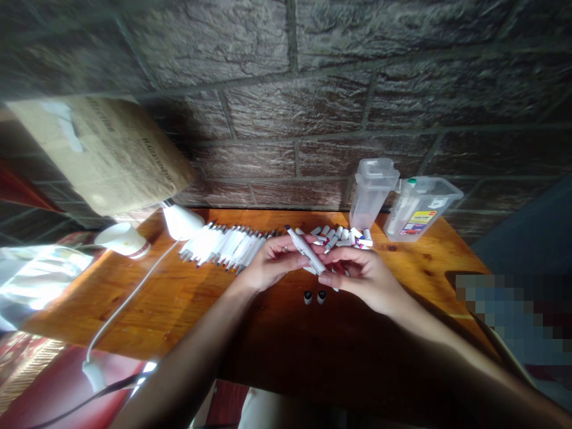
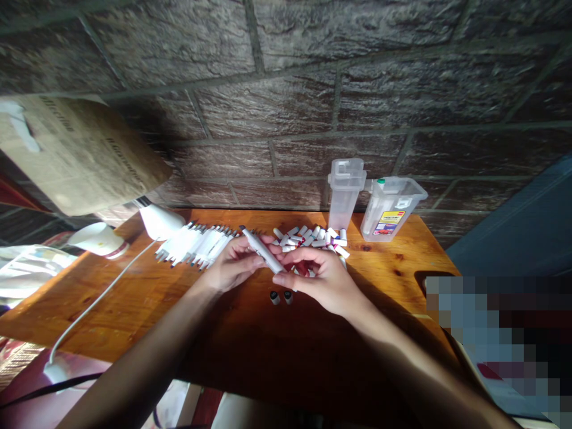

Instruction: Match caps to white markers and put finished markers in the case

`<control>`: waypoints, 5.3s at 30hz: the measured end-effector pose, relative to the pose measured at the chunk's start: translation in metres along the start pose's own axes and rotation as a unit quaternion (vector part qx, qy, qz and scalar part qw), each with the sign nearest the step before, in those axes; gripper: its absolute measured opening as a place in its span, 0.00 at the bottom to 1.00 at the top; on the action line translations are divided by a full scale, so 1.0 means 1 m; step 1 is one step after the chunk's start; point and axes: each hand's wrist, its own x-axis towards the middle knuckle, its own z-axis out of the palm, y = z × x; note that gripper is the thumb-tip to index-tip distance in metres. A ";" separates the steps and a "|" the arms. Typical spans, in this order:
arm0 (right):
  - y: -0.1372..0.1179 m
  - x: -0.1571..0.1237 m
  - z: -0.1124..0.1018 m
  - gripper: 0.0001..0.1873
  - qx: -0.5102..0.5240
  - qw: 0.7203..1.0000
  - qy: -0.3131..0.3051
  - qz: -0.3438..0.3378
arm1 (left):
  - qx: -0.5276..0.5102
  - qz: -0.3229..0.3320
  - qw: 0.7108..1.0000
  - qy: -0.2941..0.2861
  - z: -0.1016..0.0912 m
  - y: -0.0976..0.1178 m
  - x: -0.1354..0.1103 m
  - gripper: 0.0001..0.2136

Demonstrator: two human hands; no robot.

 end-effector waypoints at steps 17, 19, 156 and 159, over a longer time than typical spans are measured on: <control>-0.003 0.002 0.000 0.15 0.068 0.996 -0.048 0.014 | 0.029 -0.009 0.999 -0.021 -0.003 -0.005 0.002 0.15; -0.003 0.002 -0.002 0.15 0.060 0.996 -0.059 0.014 | 0.029 -0.014 0.999 -0.017 -0.003 -0.005 0.002 0.15; 0.003 -0.001 0.036 0.15 0.387 0.918 0.086 0.009 | -0.089 0.016 0.985 0.146 0.036 -0.011 0.006 0.16; 0.002 -0.002 0.038 0.16 0.354 0.930 0.095 -0.011 | -0.116 0.006 0.984 0.134 0.037 -0.013 0.006 0.15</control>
